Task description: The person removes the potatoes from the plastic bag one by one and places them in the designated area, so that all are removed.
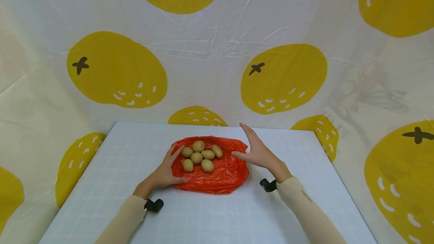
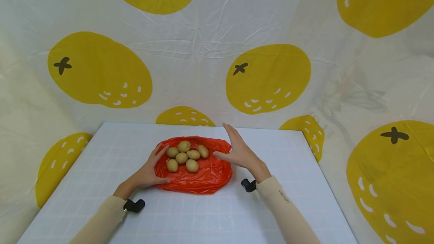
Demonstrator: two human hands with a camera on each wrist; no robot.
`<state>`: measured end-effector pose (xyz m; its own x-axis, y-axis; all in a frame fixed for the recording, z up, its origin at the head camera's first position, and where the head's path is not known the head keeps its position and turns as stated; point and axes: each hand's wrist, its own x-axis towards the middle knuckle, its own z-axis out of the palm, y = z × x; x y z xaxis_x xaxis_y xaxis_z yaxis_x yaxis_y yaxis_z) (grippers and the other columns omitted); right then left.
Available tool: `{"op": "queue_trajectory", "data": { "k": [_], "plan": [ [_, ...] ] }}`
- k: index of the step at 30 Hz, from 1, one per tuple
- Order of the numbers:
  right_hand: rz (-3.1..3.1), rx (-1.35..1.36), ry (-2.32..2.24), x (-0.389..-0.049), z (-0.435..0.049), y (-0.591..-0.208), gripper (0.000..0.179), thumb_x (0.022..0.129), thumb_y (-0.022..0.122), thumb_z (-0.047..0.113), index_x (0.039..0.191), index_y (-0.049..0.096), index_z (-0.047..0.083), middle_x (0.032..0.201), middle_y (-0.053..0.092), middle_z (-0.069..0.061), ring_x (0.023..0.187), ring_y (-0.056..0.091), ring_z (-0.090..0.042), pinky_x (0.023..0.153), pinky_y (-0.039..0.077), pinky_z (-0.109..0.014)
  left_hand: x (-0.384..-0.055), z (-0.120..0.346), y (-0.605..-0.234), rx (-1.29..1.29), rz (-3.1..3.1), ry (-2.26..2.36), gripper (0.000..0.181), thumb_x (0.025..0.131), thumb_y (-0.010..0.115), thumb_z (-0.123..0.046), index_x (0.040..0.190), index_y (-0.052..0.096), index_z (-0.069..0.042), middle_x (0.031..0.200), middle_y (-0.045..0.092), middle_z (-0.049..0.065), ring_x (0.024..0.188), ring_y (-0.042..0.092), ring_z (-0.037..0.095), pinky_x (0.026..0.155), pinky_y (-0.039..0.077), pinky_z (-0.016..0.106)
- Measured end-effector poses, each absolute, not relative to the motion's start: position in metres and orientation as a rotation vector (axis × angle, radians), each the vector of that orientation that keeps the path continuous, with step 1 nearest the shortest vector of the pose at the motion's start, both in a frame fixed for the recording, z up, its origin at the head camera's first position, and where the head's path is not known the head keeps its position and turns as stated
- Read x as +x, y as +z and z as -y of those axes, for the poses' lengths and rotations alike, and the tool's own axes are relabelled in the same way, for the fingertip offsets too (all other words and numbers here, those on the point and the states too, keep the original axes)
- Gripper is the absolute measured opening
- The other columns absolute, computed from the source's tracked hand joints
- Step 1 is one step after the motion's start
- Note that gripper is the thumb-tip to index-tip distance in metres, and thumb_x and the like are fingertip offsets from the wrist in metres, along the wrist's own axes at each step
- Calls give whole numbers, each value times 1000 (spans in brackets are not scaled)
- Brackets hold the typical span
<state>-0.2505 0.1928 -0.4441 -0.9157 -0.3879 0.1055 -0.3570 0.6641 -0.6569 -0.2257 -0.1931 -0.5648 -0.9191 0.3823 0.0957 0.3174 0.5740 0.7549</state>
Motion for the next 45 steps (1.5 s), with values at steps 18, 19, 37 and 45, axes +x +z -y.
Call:
{"op": "queue_trajectory", "data": {
  "k": [18, 19, 37, 45],
  "plan": [
    [-2672, -721, -1163, -264, -146, -447, 102, 87, 79, 45, 166, 18, 22, 166, 32, -8, 146, 40, -34, 113, 41, -62, -228, 193, -563, 576, -2701, 1300, 127, 70, 92, -48, 167, 14, -23, 173, -3, 14, 156, 7, 49, 112, 27, 78],
    [-2659, -721, -1165, -264, -144, -448, 102, 87, 79, 45, 166, 18, 21, 165, 33, -9, 146, 40, -35, 114, 41, -61, -228, 193, -563, 576, -2699, 1304, 127, 70, 92, -48, 167, 14, -23, 173, -3, 14, 156, 7, 48, 112, 27, 79],
    [-2589, -830, -1016, -276, -119, -474, 89, 90, 76, 47, 161, 32, 16, 165, 37, -2, 150, 38, -25, 122, 36, -48, -227, 195, -563, 516, -2669, 1356, 125, 72, 91, -46, 166, 13, -24, 173, 2, 13, 156, 11, 47, 114, 28, 76],
    [-2596, -846, -966, -284, -120, -483, 80, 93, 77, 33, 158, 38, 6, 162, 42, -10, 150, 39, -30, 122, 36, -50, -229, 195, -565, 542, -2667, 1355, 125, 71, 91, -48, 167, 14, -24, 173, 2, 13, 157, 11, 46, 114, 28, 76]
  ]
}}
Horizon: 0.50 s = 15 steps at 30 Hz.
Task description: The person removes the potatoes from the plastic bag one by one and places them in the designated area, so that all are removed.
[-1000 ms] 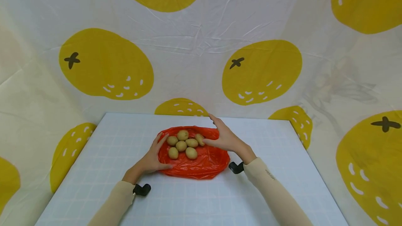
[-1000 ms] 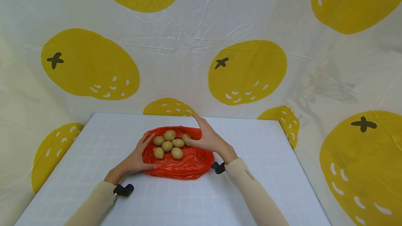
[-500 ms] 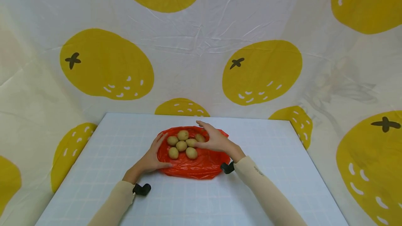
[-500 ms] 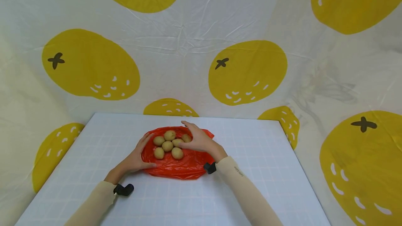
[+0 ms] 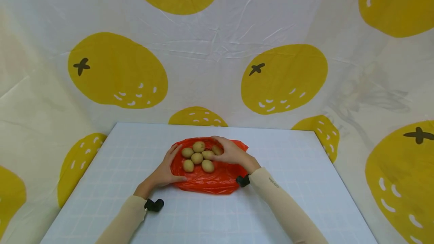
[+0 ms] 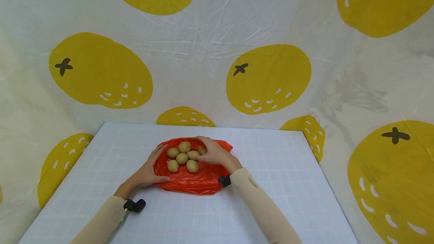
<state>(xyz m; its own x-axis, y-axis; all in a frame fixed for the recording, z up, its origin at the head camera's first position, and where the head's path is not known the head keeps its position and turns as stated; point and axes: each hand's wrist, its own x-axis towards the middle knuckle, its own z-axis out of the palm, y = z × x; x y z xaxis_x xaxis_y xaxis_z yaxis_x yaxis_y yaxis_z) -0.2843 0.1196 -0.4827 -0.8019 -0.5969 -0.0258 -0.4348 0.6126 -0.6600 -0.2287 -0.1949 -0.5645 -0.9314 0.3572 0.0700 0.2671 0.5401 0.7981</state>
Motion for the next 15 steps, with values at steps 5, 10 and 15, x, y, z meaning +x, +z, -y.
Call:
{"op": "queue_trajectory", "data": {
  "k": [5, 10, 15],
  "plan": [
    [-2605, -823, -936, -289, -122, -489, 75, 94, 77, 29, 156, 42, 6, 160, 45, -11, 149, 40, -30, 122, 36, -49, -228, 195, -564, 538, -2666, 1355, 125, 71, 91, -49, 167, 13, -24, 173, 1, 13, 156, 11, 47, 114, 28, 76],
    [-2624, -794, -926, -296, -125, -496, 66, 95, 76, 23, 152, 48, 7, 154, 52, -11, 143, 47, -30, 119, 40, -49, -227, 194, -562, 530, -2666, 1349, 125, 71, 91, -48, 167, 14, -25, 172, 2, 13, 156, 11, 46, 114, 28, 76],
    [-2598, -761, -975, -304, -127, -501, 59, 95, 73, 18, 149, 51, 8, 145, 58, -11, 133, 54, -28, 114, 45, -47, -227, 192, -562, 540, -2664, 1353, 124, 71, 91, -47, 166, 15, -22, 172, 3, 14, 156, 11, 47, 113, 30, 76]
  ]
}}
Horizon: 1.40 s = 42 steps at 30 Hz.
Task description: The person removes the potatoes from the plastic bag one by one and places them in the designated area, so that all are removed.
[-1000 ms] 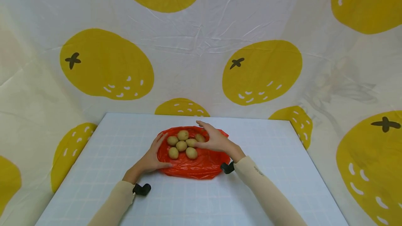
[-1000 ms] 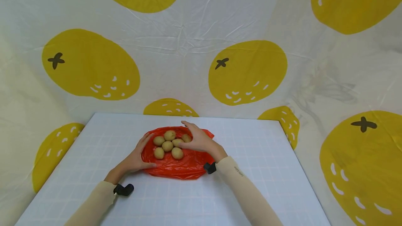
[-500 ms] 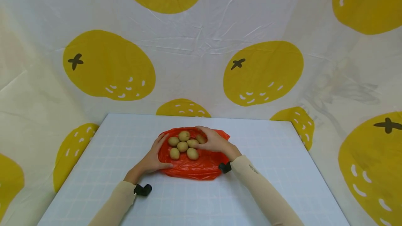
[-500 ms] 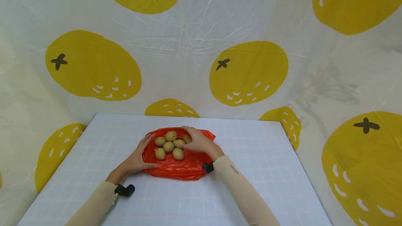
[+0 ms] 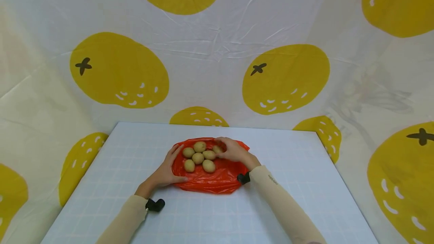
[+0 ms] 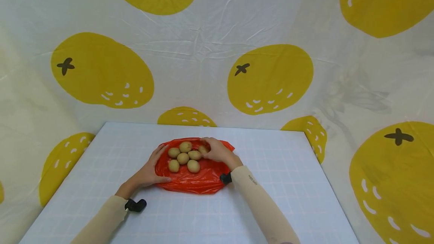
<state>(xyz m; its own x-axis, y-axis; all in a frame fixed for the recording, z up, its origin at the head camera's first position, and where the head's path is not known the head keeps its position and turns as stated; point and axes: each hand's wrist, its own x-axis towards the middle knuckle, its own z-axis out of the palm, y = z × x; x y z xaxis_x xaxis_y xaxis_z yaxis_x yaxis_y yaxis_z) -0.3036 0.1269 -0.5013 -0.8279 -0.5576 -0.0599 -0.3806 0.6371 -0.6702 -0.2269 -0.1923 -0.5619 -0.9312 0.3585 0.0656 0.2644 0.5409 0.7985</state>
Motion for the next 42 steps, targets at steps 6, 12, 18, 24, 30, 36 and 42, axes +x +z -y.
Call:
{"op": "queue_trajectory", "data": {
  "k": [6, 12, 18, 24, 30, 36, 42],
  "plan": [
    [-2575, -720, -1023, -311, -128, -502, 56, 93, 74, 16, 145, 57, 8, 141, 61, -10, 123, 59, -27, 105, 52, -45, -228, 192, -563, 541, -2673, 1339, 124, 71, 90, -50, 166, 15, -23, 172, 3, 13, 156, 13, 47, 112, 31, 76],
    [-2561, -693, -1034, -313, -128, -505, 53, 92, 75, 16, 142, 59, 8, 141, 62, -8, 117, 60, -25, 101, 53, -42, -228, 191, -562, 542, -2679, 1332, 124, 70, 90, -48, 166, 16, -23, 172, 3, 13, 156, 12, 46, 114, 29, 75],
    [-2581, -689, -1026, -312, -128, -507, 54, 91, 77, 19, 141, 61, 7, 136, 64, -9, 118, 59, -26, 105, 50, -46, -228, 191, -561, 549, -2687, 1314, 125, 71, 90, -48, 166, 14, -21, 172, 2, 14, 156, 12, 47, 113, 28, 76],
    [-2589, -686, -1011, -312, -128, -511, 52, 92, 77, 19, 140, 62, 6, 135, 65, -11, 126, 58, -28, 110, 48, -47, -229, 192, -563, 563, -2678, 1339, 125, 72, 90, -48, 167, 14, -20, 172, 3, 15, 156, 12, 48, 113, 29, 77],
    [-2602, -699, -992, -312, -128, -513, 49, 92, 77, 19, 137, 64, 7, 136, 65, -11, 125, 58, -28, 111, 47, -47, -227, 193, -564, 542, -2678, 1336, 124, 71, 90, -48, 167, 14, -24, 172, 3, 13, 157, 11, 46, 113, 28, 76],
    [-2599, -682, -1006, -310, -128, -514, 47, 91, 77, 18, 135, 65, 8, 134, 66, -10, 121, 58, -26, 109, 48, -47, -226, 193, -565, 538, -2665, 1351, 124, 72, 91, -47, 167, 14, -24, 173, 3, 12, 157, 11, 45, 113, 28, 77],
    [-2601, -680, -1008, -311, -128, -516, 46, 90, 77, 19, 133, 66, 9, 131, 67, -9, 115, 60, -23, 104, 50, -44, -227, 194, -566, 542, -2674, 1350, 124, 72, 91, -47, 167, 14, -25, 173, 2, 10, 157, 11, 45, 114, 28, 76]
  ]
}}
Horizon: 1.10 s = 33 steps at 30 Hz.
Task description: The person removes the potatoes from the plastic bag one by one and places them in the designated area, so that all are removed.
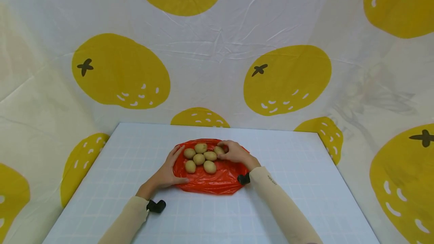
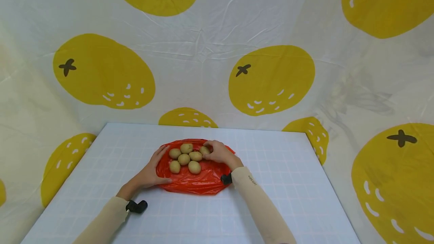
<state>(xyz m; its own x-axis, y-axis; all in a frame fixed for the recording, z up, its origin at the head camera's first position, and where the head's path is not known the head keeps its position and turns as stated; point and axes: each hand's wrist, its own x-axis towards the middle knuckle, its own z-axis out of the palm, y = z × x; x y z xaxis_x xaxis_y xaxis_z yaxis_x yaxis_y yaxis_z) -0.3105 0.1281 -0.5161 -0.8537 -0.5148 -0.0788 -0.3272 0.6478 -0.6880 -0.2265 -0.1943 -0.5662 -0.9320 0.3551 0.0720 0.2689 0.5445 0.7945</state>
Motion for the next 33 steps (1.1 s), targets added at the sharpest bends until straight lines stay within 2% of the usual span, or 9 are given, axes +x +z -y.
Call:
{"op": "queue_trajectory", "data": {
  "k": [8, 15, 24, 33],
  "plan": [
    [-2596, -686, -1037, -310, -130, -519, 42, 88, 77, 15, 128, 68, 10, 125, 68, -8, 96, 59, -20, 86, 53, -34, -225, 193, -566, 528, -2672, 1336, 123, 72, 90, -48, 167, 14, -26, 173, 2, 12, 157, 10, 46, 113, 28, 77],
    [-2609, -678, -1045, -309, -130, -517, 42, 89, 76, 12, 130, 68, 14, 127, 67, -5, 99, 58, -19, 87, 53, -34, -226, 193, -565, 516, -2677, 1317, 124, 71, 90, -50, 167, 14, -27, 173, 2, 11, 157, 9, 45, 114, 27, 77],
    [-2592, -649, -1131, -304, -130, -504, 41, 90, 75, 12, 130, 68, 15, 132, 66, -5, 107, 63, -23, 93, 56, -39, -226, 192, -563, 502, -2676, 1311, 124, 71, 90, -50, 166, 14, -27, 173, 2, 11, 157, 10, 45, 113, 29, 76],
    [-2587, -652, -1234, -297, -132, -489, 47, 86, 73, 8, 132, 66, 11, 131, 67, -9, 109, 67, -26, 93, 58, -38, -225, 192, -560, 521, -2670, 1321, 124, 72, 89, -49, 167, 14, -23, 172, 1, 13, 156, 10, 48, 113, 28, 77]
  ]
}}
